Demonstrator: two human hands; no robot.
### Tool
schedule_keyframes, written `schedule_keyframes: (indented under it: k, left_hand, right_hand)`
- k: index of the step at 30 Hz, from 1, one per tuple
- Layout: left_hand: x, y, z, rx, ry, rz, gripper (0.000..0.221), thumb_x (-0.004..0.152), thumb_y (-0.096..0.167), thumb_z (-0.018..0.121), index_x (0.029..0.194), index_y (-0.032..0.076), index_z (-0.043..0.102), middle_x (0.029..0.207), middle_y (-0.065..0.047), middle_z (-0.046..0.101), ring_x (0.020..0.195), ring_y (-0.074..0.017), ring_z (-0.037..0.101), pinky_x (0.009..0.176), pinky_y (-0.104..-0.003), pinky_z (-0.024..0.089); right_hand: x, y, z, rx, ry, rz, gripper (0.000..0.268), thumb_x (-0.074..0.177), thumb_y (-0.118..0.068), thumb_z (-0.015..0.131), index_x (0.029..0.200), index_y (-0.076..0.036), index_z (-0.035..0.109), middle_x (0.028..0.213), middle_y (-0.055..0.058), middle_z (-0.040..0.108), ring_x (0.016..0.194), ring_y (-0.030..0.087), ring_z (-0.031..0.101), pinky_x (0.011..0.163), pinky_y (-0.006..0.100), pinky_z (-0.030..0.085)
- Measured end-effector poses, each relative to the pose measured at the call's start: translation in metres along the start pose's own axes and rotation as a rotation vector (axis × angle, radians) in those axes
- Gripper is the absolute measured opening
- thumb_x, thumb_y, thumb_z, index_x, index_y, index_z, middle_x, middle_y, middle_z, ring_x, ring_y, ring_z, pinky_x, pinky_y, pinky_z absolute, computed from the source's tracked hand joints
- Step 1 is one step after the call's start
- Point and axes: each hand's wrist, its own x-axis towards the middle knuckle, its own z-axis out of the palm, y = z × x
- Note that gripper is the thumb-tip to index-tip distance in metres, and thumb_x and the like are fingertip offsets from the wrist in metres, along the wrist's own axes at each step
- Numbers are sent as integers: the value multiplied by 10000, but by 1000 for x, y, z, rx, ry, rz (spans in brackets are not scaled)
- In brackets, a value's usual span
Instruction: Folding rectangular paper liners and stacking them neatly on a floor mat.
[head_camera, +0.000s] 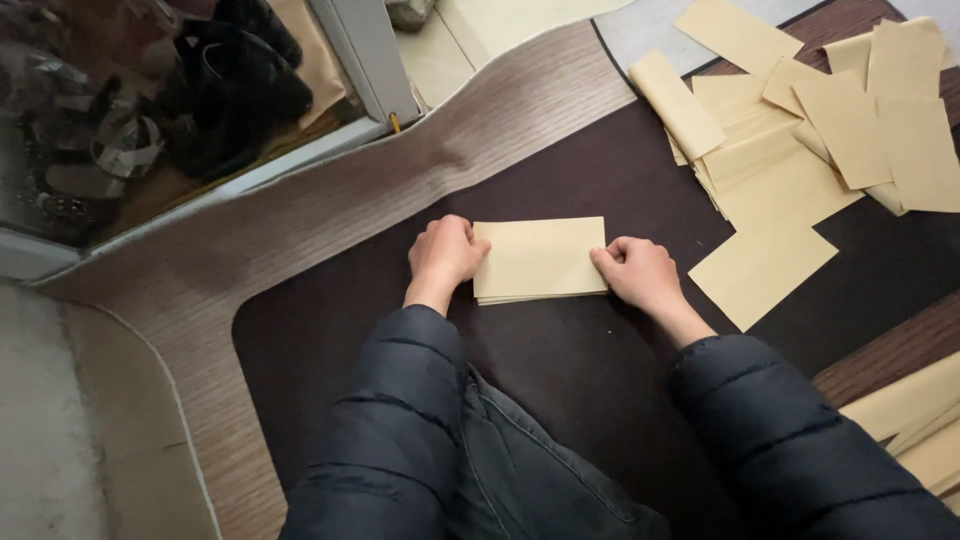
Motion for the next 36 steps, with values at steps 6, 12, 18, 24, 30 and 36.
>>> schedule_keyframes:
  k: [6, 12, 18, 24, 30, 36]
  left_hand:
    - [1, 5, 4, 47, -28, 0, 273, 957, 352, 782, 1109, 148, 880, 1274, -220, 830, 1258, -489, 782, 1072, -604, 630]
    - [15, 0, 19, 111, -49, 10, 514, 952, 380, 796, 1343, 46, 793, 1371, -248, 796, 1323, -497, 746, 1121, -635, 601]
    - [30, -5, 41, 136, -28, 91, 848, 983, 267, 733, 1660, -10, 304, 1409, -289, 715, 1333, -511, 721, 1062, -718, 595]
    - [-52, 70, 25, 463, 410, 751, 193, 1022, 94, 644, 1189, 109, 739, 1071, -80, 669, 1052, -293, 703, 729, -436, 660]
    - [-20, 46, 91, 359, -27, 696, 416, 914, 110, 545, 1314, 120, 659, 1208, -139, 586, 1201, -415, 634, 901, -577, 633]
    - [-21, 51, 92, 383, -80, 643, 480, 871, 161, 544, 1331, 68, 646, 1282, -186, 603, 1280, -444, 615, 998, -613, 601]
  right_hand:
    - [2, 4, 3, 28, 9, 1, 428, 989, -587, 734, 1030, -192, 893, 931, 79, 862, 1116, 408, 822, 964, 518, 632]
    - [1, -3, 4, -30, 18, 43, 430, 946, -585, 765, 947, -169, 870, 953, 137, 867, 1109, 455, 817, 960, 527, 646]
    - [-15, -21, -8, -7, 28, 139, 534, 929, -632, 772, 1208, -192, 656, 1288, 236, 793, 1286, 529, 738, 1076, 592, 578]
    - [-24, -25, 0, -4, 106, 126, 425, 955, -552, 752, 1148, -181, 671, 1185, 254, 828, 1212, 552, 769, 1029, 611, 589]
    - [-15, -15, 3, 22, 104, 140, 505, 928, -595, 763, 1237, -235, 589, 1140, 190, 837, 1111, 469, 817, 983, 542, 599]
    - [-11, 60, -24, 467, 62, 15, 565, 978, -382, 912, 1366, -25, 709, 1109, 246, 835, 936, 347, 837, 666, 428, 697]
